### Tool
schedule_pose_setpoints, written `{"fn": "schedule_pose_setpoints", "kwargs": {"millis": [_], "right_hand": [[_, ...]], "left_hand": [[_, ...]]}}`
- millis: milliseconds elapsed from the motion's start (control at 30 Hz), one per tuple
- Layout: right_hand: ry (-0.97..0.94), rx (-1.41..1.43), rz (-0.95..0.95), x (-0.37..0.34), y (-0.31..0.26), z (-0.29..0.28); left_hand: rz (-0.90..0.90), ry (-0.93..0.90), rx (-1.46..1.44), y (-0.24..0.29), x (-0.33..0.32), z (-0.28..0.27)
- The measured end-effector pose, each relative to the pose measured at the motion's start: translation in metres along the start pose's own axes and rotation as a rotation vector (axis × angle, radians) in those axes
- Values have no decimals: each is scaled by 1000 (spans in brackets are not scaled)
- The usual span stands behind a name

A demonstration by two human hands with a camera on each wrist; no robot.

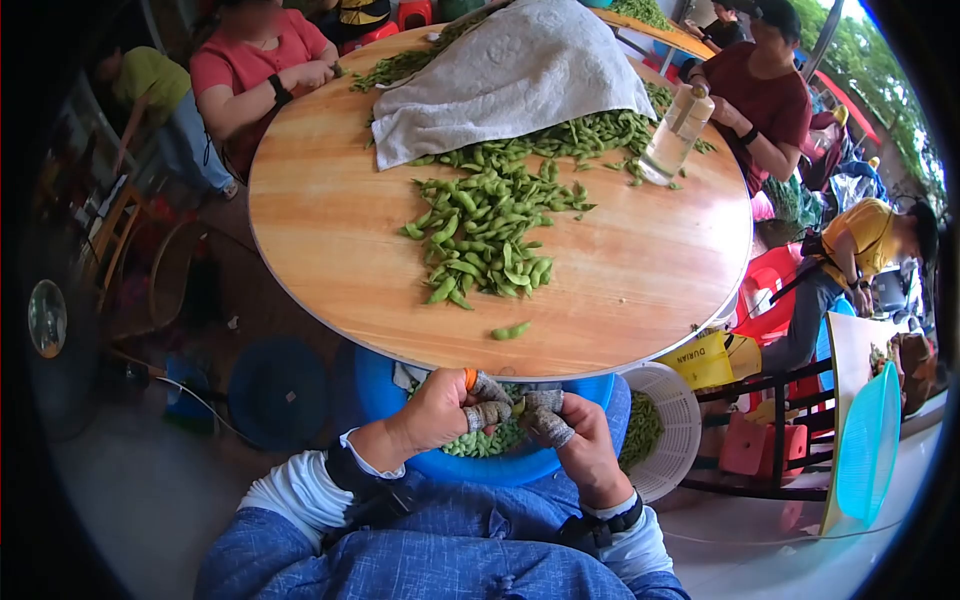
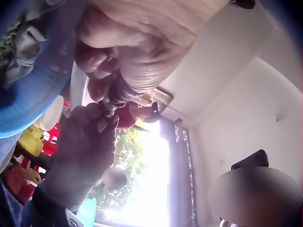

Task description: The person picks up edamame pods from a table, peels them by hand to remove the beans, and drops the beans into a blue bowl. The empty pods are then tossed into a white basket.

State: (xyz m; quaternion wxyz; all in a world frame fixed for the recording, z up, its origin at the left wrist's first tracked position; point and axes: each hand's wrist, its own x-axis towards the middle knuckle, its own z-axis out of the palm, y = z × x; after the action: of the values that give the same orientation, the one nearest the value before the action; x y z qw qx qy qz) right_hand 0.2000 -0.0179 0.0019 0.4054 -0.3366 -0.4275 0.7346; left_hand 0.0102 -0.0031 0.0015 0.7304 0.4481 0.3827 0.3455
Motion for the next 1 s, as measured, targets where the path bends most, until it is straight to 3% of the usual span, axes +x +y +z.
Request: {"fn": "schedule_pose_setpoints", "kwargs": {"millis": [400,600,700,800,900,1000], "right_hand": [[0,-85,60,-2,-2,-2],[18,-89,38,-2,-4,0],[65,-70,34,-1,5,-2],[100,-40,-3,-2,5,-3],[55,-77,83,-2,3,-10],[4,13,124,-1,9,-14]], "left_hand": [[39,18,203,3,-1,3],[44,-47,63,-4,0,2],[58,-21,144,-10,3,4],[655,145,1008,-7,1,8],[598,62,1413,0,-8,6],[557,25,1206,-20,-4,-2]]}}
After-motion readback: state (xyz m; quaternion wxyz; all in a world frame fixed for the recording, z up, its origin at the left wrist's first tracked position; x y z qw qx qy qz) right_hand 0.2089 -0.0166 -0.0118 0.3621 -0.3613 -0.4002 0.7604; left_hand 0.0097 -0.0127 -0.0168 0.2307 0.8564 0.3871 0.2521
